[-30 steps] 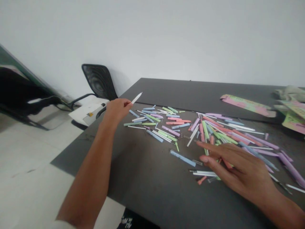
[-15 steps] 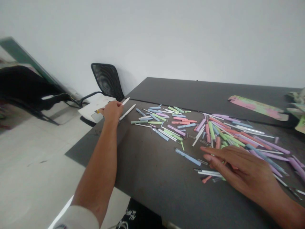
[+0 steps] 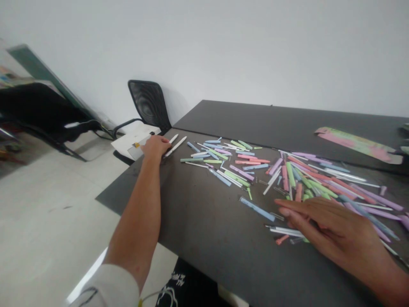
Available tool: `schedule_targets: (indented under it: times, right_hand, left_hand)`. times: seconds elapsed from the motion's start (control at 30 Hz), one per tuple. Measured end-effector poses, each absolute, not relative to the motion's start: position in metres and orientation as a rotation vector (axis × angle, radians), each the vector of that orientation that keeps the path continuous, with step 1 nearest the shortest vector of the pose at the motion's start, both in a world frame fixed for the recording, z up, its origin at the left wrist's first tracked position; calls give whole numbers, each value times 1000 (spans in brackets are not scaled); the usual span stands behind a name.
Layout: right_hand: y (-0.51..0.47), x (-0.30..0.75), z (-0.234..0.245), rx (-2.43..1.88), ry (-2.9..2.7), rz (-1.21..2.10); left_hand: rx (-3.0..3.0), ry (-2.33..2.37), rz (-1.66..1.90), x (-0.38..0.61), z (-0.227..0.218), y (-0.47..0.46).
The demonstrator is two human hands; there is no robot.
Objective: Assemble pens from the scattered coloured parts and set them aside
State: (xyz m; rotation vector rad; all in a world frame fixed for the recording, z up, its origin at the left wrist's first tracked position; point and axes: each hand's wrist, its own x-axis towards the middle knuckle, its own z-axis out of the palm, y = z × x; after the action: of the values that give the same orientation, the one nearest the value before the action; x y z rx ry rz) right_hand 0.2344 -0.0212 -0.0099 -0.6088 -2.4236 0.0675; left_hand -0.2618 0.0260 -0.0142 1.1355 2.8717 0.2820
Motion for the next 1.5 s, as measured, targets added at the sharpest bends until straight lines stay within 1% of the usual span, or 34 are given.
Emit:
schedule_targets:
  times: [0.43, 0.63, 0.73, 0.83, 0.9, 1.0, 1.07, 1.13, 1.23, 1.37, 1.5]
  right_hand:
    - [-20, 236, -11, -623, -2410, 103]
    - [-19, 241, -13, -794, -2309, 148]
    - [-16, 245, -11, -885, -2253, 141]
    - [-9, 249, -8, -951, -2225, 146]
    - [-1, 252, -8, -961, -2261, 153]
    - [8, 255, -14, -911, -2382, 187]
    - [11, 255, -18, -870, -2463, 236]
    - [11, 254, -20, -850, -2515, 264]
    - [9, 253, -20, -844, -2527, 263]
    - [8, 251, -20, -848, -2533, 291]
    - [6, 248, -21, -856, -2537, 353]
  left_hand:
    - [1115, 2883, 412, -264, -15, 28]
    - [1089, 2882, 513, -262, -16, 26]
    - [1114, 2911, 632, -255, -12, 25]
    - [1237, 2932, 844, -234, -3, 29]
    - [1433, 2862, 1000, -209, 3, 34]
    - [1881, 2545, 1104, -158, 6, 40]
    - [2190, 2206, 1018, -125, 5, 38]
    - [2422, 1838, 835, -102, 3, 32]
    - [2562, 1511, 632, -91, 3, 22]
    - [2613, 1406, 517, -103, 2, 19]
    - [2636, 1399, 475, -108, -9, 26]
